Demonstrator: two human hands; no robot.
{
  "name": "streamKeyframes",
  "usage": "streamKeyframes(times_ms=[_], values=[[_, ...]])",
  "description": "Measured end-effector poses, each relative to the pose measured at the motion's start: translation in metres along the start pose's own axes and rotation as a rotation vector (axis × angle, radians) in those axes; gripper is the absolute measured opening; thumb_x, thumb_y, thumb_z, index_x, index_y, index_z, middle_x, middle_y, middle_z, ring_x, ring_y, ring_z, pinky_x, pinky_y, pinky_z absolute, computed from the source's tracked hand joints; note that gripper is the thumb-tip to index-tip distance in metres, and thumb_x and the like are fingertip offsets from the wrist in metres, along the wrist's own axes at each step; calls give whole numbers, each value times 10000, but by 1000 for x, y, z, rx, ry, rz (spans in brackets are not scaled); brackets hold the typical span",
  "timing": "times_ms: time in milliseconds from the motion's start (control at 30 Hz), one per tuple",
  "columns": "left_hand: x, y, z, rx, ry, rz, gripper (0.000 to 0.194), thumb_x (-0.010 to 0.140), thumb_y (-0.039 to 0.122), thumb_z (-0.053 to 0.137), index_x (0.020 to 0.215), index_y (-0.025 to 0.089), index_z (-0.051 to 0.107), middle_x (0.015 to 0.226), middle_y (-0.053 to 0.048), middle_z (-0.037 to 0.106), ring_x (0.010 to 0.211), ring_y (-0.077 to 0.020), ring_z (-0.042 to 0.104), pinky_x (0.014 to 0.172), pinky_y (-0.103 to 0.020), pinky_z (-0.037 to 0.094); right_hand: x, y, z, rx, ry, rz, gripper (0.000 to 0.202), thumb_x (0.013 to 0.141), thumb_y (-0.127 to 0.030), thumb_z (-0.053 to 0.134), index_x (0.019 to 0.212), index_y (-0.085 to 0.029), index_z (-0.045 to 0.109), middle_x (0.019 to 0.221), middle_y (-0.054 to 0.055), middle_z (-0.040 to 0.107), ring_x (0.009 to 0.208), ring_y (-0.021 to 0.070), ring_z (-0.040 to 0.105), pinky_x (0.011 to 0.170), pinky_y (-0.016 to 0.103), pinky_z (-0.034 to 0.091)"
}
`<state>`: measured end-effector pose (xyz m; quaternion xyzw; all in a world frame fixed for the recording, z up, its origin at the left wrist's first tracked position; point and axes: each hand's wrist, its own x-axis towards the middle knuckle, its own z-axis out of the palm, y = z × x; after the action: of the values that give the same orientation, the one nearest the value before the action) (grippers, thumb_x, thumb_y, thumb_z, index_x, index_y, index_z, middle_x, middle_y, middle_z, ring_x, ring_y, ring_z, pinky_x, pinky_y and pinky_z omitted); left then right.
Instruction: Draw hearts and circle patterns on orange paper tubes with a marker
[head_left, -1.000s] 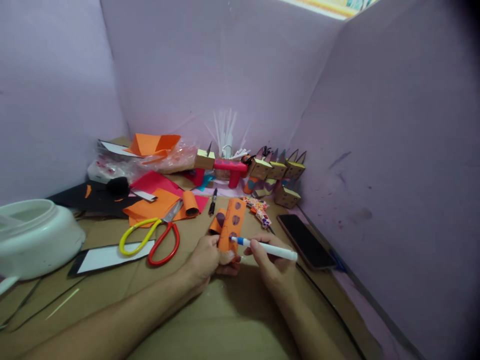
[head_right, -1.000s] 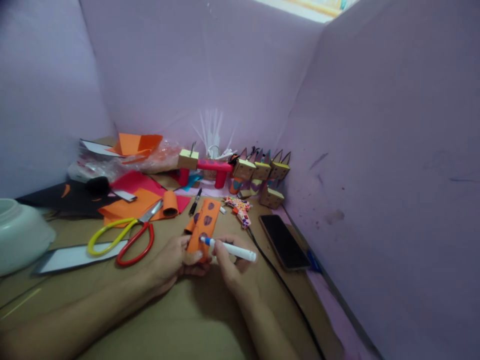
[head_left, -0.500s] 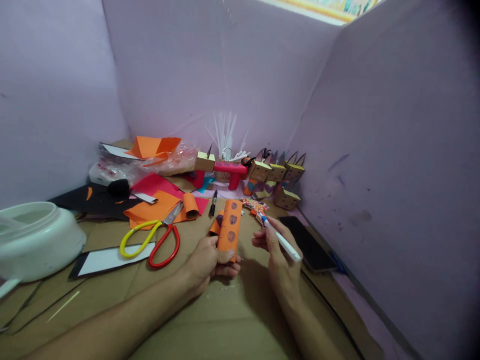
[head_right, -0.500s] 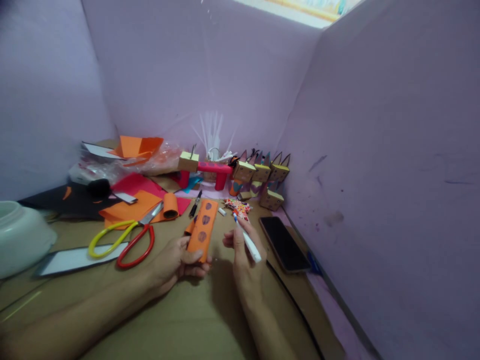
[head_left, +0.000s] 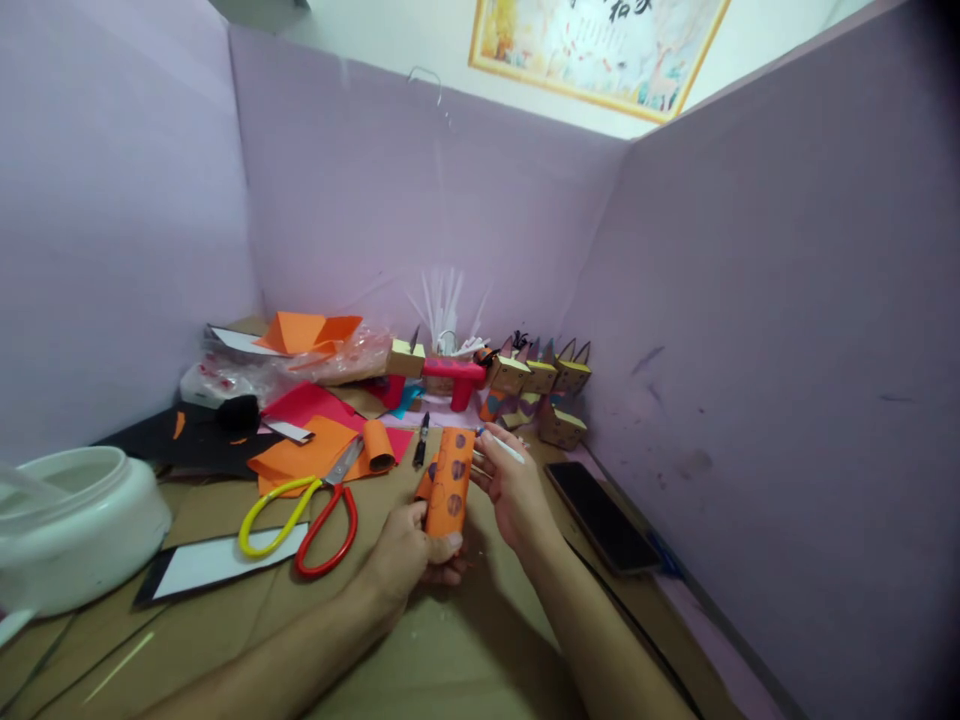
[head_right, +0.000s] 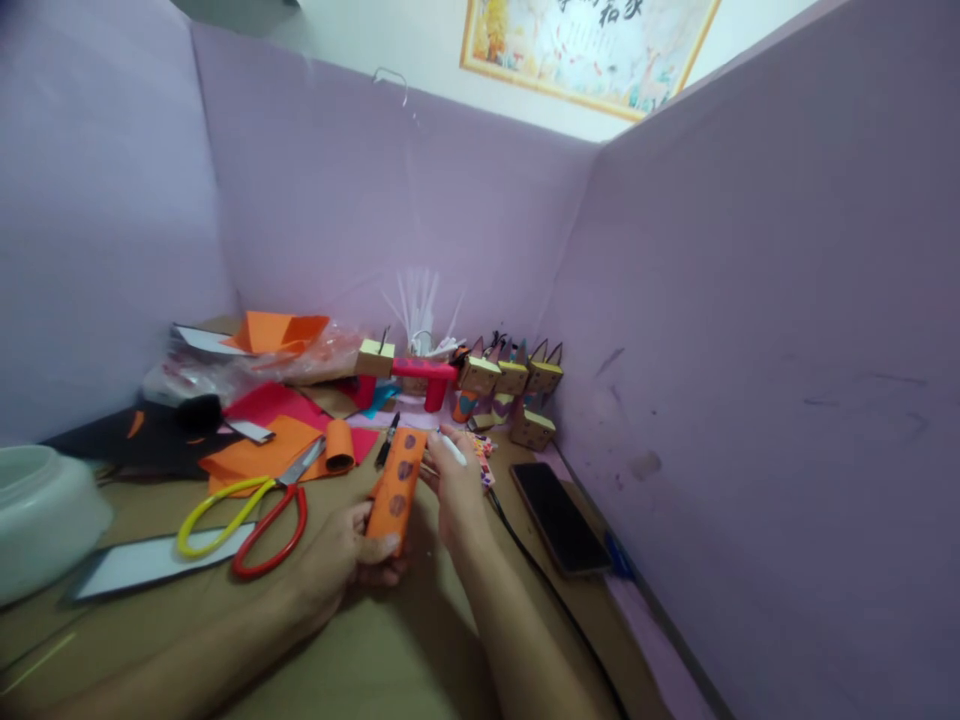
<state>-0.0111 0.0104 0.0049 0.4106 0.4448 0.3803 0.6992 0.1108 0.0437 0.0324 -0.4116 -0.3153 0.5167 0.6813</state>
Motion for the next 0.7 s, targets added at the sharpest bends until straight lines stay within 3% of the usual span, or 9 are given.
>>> streamKeyframes(times_ms=[233, 400, 600, 700], values=[[1, 2, 1, 38, 10, 42, 229, 557, 152, 667, 721, 132, 508, 618, -22, 596, 494, -121, 563, 454, -236, 469, -3, 14, -10, 11, -67, 30, 396, 648, -344, 698, 978, -198, 534, 834, 24, 663, 679, 151, 636, 581, 248, 494], [3, 0, 1, 130, 64, 74, 239, 562, 165, 663, 763, 141, 535, 594, 2, 587, 497, -133, 554, 459, -247, 461, -14, 20, -10, -123, -78, -58, 498, 583, -290, 743, 1018, -190, 523, 856, 23, 661, 776, 178, 638, 666, 285, 511], [6, -4, -5, 437, 184, 275, 121, 561, 153, 644, 668, 154, 586, 554, 2, 587, 529, -154, 523, 474, -227, 385, -20, 28, -4, -279, -93, -161, 551, 532, -200, 745, 1031, -181, 511, 865, 33, 673, 763, 193, 636, 712, 317, 506], [4, -3, -8, 458, 188, 329, 153, 562, 187, 672, 710, 171, 636, 628, -14, 634, 635, -192, 564, 545, -235, 399, -19, 30, -5, -258, -89, -179, 519, 540, -178, 733, 1015, -190, 526, 870, 23, 675, 759, 188, 635, 723, 318, 505]])
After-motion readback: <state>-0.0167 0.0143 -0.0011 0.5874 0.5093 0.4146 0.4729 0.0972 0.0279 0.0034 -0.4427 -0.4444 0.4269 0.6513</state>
